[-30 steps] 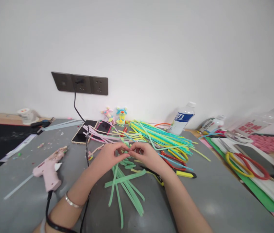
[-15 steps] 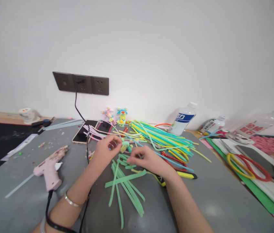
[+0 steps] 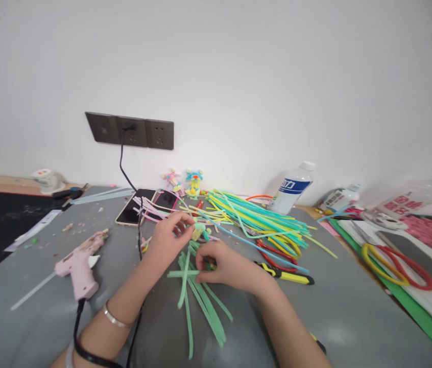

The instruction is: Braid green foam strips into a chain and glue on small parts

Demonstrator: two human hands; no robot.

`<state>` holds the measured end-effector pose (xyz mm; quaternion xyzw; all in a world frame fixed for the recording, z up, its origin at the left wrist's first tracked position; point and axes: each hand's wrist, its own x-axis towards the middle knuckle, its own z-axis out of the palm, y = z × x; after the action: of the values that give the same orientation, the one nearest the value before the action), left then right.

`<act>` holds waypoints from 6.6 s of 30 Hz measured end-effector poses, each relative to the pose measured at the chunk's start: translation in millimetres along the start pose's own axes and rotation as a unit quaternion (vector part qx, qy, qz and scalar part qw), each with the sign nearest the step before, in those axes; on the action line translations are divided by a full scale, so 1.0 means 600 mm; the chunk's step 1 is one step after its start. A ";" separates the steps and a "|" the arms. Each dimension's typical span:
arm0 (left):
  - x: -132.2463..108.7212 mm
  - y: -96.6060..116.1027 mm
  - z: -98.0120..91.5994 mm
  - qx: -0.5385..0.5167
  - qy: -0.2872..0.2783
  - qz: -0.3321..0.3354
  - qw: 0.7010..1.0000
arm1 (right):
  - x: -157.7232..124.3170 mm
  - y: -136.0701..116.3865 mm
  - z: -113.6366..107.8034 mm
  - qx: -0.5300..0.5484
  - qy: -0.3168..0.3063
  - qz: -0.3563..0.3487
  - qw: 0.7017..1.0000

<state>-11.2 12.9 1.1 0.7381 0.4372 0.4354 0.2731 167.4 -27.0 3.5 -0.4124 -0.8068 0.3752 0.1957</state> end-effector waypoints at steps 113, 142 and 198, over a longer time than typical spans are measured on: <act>-0.015 0.012 0.002 -0.051 0.092 0.170 0.980 | 0.015 0.000 -0.019 0.334 0.305 0.031 0.891; -0.013 -0.001 0.008 -0.021 0.040 0.116 0.992 | 0.009 0.002 -0.015 -0.082 0.373 -0.048 0.923; -0.006 0.026 0.017 -0.547 0.011 -0.301 0.781 | 0.009 -0.011 0.009 -0.134 0.337 -0.228 0.903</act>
<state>3.6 2.0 7.1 0.2909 0.3283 0.5049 0.7434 157.2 -27.5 5.2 -0.3414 -0.8071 0.0474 0.4794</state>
